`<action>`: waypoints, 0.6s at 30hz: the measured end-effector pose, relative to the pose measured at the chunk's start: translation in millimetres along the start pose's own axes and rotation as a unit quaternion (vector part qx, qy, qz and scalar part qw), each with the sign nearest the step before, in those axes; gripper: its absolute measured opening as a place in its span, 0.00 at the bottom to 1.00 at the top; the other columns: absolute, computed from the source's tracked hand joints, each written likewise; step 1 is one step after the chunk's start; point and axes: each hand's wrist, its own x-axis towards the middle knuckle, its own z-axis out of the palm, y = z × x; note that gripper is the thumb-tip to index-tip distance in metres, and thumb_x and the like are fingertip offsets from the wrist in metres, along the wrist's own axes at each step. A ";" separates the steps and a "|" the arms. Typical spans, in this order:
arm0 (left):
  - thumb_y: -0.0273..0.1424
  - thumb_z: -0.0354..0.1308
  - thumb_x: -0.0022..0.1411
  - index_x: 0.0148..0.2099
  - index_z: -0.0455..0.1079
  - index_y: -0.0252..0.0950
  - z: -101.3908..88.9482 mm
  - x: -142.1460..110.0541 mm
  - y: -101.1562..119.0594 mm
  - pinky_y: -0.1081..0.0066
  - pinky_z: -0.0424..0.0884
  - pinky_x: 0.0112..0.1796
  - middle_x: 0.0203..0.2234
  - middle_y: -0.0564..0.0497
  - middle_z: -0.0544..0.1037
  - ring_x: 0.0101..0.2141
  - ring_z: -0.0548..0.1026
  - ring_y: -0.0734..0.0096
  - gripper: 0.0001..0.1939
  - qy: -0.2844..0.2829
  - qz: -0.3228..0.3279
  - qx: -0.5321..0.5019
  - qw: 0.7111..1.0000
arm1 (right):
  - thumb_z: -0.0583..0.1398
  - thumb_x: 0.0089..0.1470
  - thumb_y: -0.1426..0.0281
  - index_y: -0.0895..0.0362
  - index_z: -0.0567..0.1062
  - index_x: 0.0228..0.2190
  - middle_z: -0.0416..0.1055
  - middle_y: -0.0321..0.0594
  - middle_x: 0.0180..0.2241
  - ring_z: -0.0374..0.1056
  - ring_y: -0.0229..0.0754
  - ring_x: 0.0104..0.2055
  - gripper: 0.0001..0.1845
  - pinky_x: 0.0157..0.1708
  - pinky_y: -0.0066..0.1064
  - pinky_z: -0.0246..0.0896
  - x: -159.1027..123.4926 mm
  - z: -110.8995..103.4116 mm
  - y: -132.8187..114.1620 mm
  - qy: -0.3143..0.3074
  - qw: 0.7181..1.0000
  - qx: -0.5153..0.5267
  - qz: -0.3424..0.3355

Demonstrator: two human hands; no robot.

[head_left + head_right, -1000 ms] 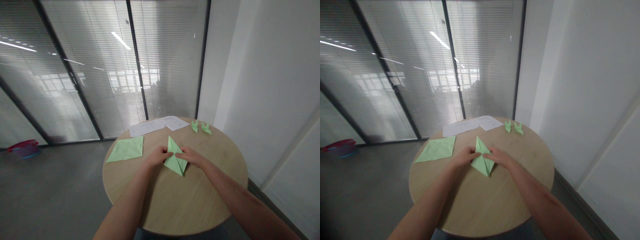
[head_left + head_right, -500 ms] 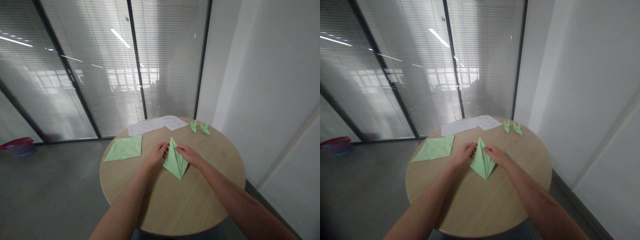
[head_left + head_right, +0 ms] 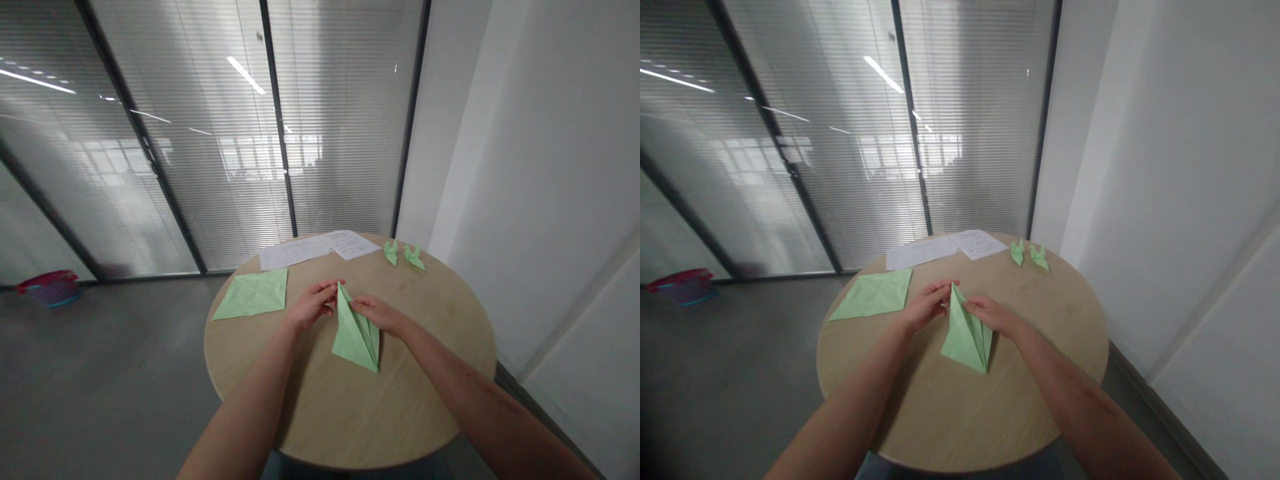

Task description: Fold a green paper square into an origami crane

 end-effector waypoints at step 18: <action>0.42 0.67 0.53 0.41 0.71 0.36 -4.4 -0.6 0.1 0.78 0.63 0.24 0.26 0.54 0.71 0.26 0.70 0.77 0.18 -0.018 -0.001 0.031 0.999 | 0.59 0.52 0.44 0.58 0.76 0.32 0.70 0.37 0.28 0.62 0.40 0.29 0.28 0.31 0.30 0.56 -1.9 0.2 -6.6 -0.010 0.999 -0.034 0.003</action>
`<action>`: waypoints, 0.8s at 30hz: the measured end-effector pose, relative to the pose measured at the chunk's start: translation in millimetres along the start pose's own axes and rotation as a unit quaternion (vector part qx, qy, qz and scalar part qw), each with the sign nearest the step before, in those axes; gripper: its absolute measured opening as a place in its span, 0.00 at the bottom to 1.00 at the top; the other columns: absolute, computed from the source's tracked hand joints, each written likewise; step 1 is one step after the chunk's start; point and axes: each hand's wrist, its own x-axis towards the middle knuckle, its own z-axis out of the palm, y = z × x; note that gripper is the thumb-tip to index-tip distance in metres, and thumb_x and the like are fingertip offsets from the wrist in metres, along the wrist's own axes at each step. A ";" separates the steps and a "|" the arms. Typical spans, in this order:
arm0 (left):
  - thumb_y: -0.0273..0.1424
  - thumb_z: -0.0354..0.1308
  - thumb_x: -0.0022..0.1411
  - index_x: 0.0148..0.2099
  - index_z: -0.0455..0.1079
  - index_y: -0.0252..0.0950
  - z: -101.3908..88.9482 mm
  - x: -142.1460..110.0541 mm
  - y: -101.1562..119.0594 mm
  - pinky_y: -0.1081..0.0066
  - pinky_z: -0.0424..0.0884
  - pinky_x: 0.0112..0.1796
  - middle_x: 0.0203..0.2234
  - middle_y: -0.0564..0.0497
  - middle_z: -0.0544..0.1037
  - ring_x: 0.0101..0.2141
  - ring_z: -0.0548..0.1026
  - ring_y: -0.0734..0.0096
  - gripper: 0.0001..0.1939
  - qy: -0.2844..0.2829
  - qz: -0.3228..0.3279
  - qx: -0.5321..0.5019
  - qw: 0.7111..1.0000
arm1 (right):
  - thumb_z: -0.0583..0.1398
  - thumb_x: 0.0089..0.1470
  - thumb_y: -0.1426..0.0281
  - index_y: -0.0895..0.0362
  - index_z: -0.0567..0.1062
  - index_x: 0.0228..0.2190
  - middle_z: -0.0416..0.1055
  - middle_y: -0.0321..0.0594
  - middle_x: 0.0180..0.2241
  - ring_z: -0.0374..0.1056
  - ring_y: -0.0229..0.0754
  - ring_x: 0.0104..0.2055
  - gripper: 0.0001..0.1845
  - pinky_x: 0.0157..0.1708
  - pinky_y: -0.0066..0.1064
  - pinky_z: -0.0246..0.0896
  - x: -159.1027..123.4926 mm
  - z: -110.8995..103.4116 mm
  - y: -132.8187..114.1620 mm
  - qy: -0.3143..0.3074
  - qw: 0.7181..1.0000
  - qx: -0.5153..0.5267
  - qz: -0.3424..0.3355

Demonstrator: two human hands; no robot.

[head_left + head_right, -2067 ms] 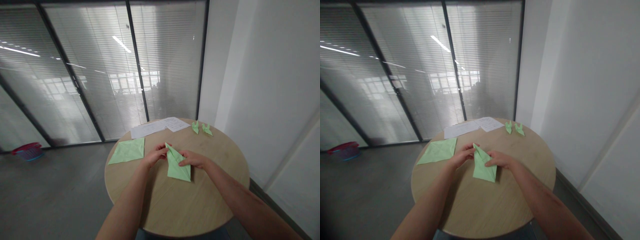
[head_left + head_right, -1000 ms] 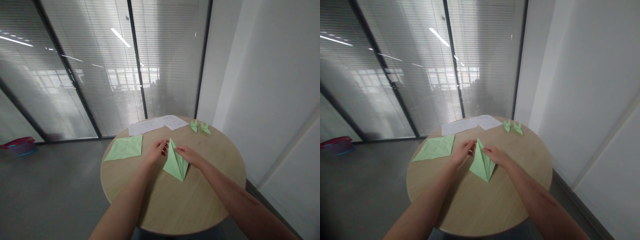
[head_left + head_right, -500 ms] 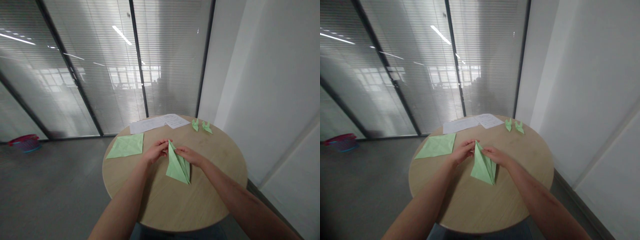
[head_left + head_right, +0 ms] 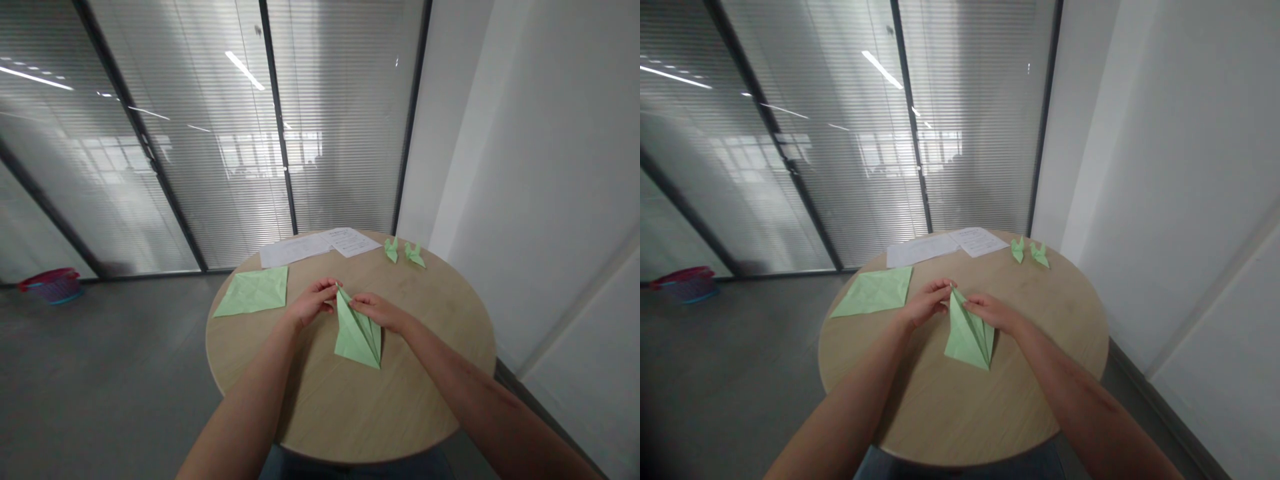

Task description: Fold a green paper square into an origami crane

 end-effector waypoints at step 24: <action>0.43 0.63 0.55 0.47 0.76 0.34 8.6 4.2 2.4 0.76 0.68 0.26 0.34 0.48 0.76 0.30 0.71 0.74 0.22 0.077 0.049 0.118 0.989 | 0.58 0.55 0.52 0.60 0.75 0.33 0.68 0.35 0.25 0.60 0.37 0.25 0.22 0.26 0.28 0.54 -0.5 9.0 -13.6 0.051 0.999 0.006 0.008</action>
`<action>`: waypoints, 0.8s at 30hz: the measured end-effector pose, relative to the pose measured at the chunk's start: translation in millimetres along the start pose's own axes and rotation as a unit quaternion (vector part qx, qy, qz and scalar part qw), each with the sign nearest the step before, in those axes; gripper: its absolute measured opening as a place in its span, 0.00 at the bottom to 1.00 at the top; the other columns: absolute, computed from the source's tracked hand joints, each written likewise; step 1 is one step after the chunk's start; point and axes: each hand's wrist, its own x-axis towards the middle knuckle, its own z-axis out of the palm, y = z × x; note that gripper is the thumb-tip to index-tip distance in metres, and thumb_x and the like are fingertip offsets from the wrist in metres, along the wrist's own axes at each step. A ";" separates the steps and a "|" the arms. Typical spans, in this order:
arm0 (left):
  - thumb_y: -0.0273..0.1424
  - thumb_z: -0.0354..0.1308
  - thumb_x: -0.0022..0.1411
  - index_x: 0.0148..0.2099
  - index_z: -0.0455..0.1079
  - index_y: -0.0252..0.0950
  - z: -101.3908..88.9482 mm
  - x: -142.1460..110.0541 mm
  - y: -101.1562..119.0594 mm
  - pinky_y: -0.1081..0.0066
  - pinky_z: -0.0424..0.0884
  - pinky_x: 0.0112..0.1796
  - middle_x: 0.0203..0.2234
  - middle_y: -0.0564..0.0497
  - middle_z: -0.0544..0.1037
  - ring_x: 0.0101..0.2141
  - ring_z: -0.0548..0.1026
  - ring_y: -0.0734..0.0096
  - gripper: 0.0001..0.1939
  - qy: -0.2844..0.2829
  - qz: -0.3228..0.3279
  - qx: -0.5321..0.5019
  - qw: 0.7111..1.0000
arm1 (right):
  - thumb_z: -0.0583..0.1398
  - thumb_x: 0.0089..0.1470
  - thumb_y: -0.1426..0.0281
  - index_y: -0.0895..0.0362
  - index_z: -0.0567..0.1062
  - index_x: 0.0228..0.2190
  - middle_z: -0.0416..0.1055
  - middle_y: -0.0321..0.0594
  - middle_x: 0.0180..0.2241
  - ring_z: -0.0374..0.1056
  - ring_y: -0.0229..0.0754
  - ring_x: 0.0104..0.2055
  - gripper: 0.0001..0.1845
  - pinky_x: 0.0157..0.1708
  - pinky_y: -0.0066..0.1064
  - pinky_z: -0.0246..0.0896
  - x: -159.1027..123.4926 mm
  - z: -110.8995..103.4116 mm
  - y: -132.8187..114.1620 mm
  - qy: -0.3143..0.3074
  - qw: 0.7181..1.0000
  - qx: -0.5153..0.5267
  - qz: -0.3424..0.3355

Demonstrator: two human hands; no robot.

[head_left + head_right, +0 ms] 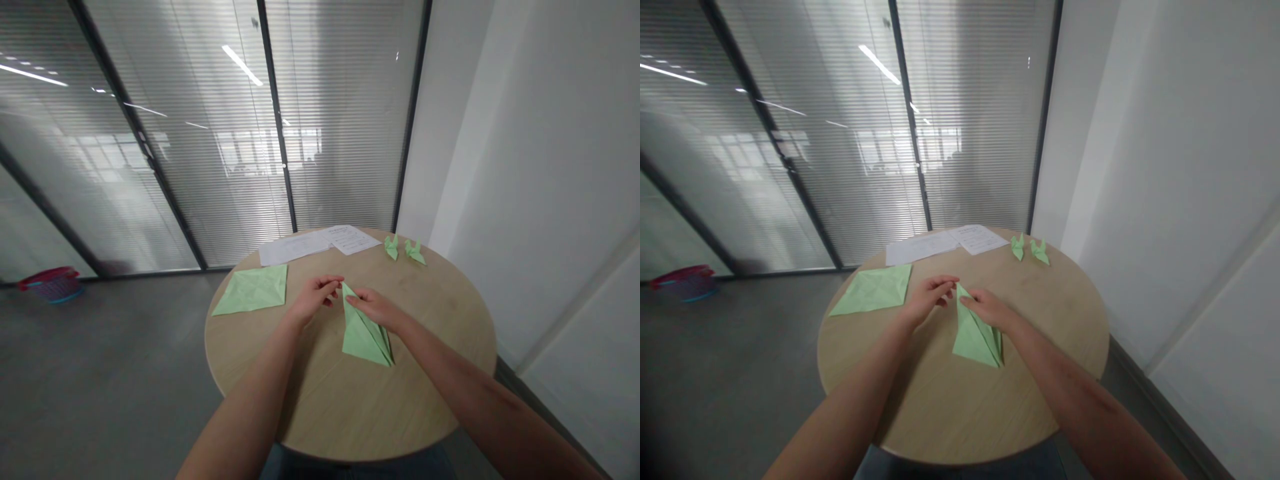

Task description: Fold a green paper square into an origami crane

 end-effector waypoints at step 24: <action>0.46 0.67 0.51 0.40 0.75 0.34 -2.6 -3.1 -2.6 0.77 0.65 0.25 0.26 0.53 0.73 0.25 0.71 0.77 0.22 -0.098 -0.048 -0.064 0.992 | 0.58 0.56 0.48 0.61 0.76 0.33 0.67 0.36 0.25 0.59 0.36 0.25 0.27 0.27 0.27 0.53 -4.6 0.3 -1.3 -0.057 0.998 0.023 -0.007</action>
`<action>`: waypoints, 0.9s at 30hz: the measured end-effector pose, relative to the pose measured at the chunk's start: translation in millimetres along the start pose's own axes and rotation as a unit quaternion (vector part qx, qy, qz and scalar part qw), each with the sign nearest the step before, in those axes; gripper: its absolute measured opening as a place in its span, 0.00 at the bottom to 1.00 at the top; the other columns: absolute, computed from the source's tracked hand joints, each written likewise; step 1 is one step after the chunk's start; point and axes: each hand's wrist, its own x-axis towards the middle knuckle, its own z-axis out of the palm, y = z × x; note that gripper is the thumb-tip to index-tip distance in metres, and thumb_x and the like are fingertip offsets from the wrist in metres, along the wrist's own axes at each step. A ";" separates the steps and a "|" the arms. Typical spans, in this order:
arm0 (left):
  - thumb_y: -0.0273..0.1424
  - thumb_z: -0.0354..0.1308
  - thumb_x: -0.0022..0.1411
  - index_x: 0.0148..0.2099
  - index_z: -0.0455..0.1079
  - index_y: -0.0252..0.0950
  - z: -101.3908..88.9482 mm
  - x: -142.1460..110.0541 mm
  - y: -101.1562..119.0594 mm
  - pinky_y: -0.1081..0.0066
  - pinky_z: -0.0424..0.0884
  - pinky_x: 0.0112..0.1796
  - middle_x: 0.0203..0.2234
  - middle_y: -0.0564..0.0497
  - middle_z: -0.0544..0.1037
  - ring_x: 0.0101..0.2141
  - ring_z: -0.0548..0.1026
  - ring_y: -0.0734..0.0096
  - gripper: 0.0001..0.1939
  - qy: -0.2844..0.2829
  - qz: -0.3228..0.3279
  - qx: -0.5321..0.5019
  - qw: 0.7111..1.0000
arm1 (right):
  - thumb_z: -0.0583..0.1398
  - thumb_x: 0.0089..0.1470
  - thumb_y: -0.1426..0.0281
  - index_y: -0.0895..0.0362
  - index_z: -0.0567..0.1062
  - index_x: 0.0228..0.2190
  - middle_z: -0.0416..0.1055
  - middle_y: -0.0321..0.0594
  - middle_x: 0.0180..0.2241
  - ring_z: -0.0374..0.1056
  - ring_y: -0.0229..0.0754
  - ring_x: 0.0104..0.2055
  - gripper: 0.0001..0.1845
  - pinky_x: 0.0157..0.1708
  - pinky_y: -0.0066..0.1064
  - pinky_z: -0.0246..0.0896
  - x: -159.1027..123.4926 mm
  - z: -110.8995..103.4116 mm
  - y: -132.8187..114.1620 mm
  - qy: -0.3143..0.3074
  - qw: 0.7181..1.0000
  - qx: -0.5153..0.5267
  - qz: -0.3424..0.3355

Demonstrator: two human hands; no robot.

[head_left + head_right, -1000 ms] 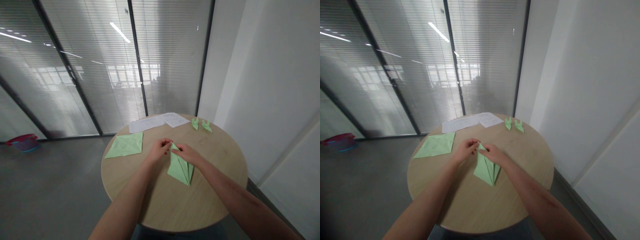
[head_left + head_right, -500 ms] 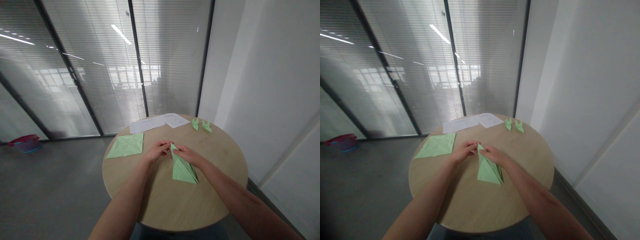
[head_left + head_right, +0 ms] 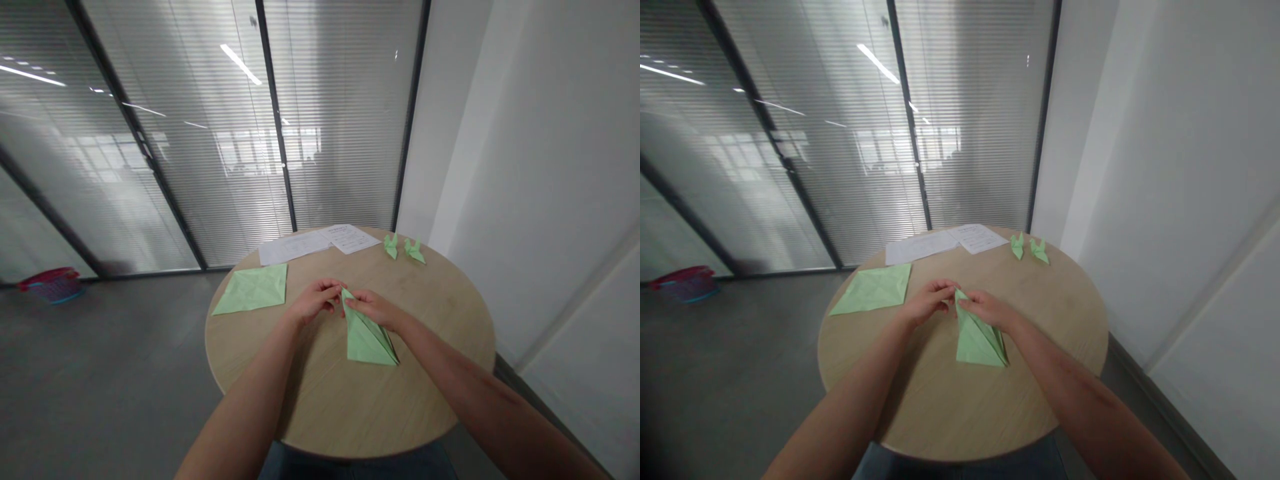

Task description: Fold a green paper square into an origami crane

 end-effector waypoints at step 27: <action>0.39 0.47 0.65 0.36 0.70 0.34 -0.4 7.8 -3.7 0.75 0.63 0.22 0.23 0.52 0.71 0.21 0.69 0.74 0.15 0.159 0.073 0.307 0.936 | 0.56 0.56 0.58 0.61 0.75 0.29 0.68 0.37 0.23 0.60 0.37 0.24 0.18 0.25 0.27 0.53 9.5 -7.1 13.5 0.041 0.991 -0.126 0.015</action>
